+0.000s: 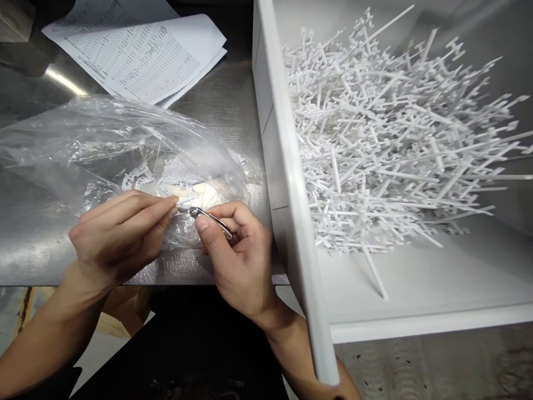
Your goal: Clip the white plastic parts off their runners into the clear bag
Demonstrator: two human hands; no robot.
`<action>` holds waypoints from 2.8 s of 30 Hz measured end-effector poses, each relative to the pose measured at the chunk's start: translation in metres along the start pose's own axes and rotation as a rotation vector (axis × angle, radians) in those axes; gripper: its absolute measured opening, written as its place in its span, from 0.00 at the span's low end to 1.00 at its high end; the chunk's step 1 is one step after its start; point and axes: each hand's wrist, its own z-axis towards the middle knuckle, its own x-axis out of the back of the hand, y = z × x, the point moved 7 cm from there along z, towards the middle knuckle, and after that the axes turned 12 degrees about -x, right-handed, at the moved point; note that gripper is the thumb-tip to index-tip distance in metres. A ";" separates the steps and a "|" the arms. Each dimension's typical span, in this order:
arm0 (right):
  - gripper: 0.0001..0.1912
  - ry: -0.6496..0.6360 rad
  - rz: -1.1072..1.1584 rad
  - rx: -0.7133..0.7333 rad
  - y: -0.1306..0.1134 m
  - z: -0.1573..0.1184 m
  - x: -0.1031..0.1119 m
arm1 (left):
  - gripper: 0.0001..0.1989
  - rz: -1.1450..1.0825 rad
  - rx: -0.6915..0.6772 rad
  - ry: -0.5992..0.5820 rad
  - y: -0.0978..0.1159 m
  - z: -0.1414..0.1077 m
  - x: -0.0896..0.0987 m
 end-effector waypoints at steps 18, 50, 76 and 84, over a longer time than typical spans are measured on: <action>0.07 0.041 0.097 0.030 0.011 -0.002 0.009 | 0.09 -0.102 0.107 0.049 -0.005 0.004 0.007; 0.05 0.204 -0.069 0.112 -0.004 -0.003 0.013 | 0.15 -0.632 0.143 -0.132 -0.001 -0.004 -0.003; 0.05 0.204 -0.072 0.108 -0.004 -0.002 0.009 | 0.17 -0.619 0.093 -0.098 0.003 -0.002 0.001; 0.05 0.212 -0.116 0.082 -0.004 0.000 0.007 | 0.16 -0.656 0.116 -0.183 0.002 -0.005 -0.003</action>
